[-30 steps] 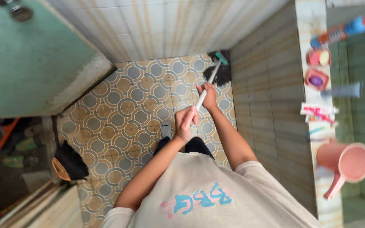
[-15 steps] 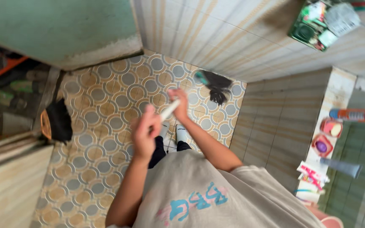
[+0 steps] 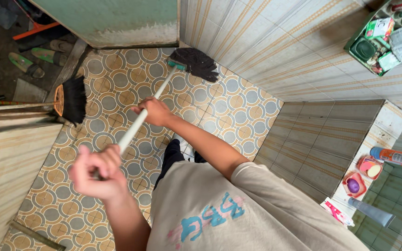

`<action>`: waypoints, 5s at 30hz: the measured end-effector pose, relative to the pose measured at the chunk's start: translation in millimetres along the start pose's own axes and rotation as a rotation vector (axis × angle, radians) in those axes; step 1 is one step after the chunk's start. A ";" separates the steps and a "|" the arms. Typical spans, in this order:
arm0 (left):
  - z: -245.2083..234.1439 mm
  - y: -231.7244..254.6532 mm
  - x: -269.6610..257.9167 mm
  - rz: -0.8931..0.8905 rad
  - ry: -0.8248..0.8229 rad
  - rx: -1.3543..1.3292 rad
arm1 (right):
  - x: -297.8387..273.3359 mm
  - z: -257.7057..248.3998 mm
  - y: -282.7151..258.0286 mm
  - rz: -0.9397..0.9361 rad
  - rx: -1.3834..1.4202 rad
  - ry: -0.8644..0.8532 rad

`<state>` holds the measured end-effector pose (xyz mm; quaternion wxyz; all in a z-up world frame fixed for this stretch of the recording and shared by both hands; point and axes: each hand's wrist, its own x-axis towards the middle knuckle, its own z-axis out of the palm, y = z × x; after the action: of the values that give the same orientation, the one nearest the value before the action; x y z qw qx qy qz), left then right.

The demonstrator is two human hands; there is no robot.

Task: The person sweeps the tiled floor using a broom with a white handle, moving the broom across the surface to gather debris.

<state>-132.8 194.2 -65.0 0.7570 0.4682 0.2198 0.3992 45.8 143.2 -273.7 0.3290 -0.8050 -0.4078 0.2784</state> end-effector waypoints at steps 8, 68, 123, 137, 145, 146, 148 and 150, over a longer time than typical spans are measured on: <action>-28.7 13.8 28.1 -0.124 0.146 -0.022 | -24.3 18.1 7.3 0.078 -0.027 0.043; -180.0 95.4 -0.1 0.083 0.070 0.037 | 94.6 235.5 -135.4 -0.386 0.269 0.230; -82.5 -22.5 -24.3 0.435 0.209 0.001 | -95.9 82.9 -15.6 0.124 -0.146 0.213; 21.0 -225.5 -92.8 -0.146 -0.718 0.149 | -280.0 51.6 231.5 0.645 -0.073 0.648; 5.5 -201.5 -107.3 -0.506 -0.637 0.015 | -277.6 46.1 216.1 0.618 -0.184 0.541; -5.3 -196.3 -100.6 -0.498 -0.626 0.023 | -265.0 52.3 209.7 0.578 -0.192 0.565; -29.3 -182.9 -84.4 -0.427 -0.572 -0.006 | -235.6 70.7 194.7 0.499 -0.206 0.611; -55.2 -162.2 -58.0 -0.334 -0.506 -0.009 | -193.1 88.5 176.7 0.429 -0.204 0.630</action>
<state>-141.1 137.3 -236.5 0.8450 0.5069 0.0963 0.1407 -32.9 -71.9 -428.3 0.2907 -0.9465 -0.1351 0.0383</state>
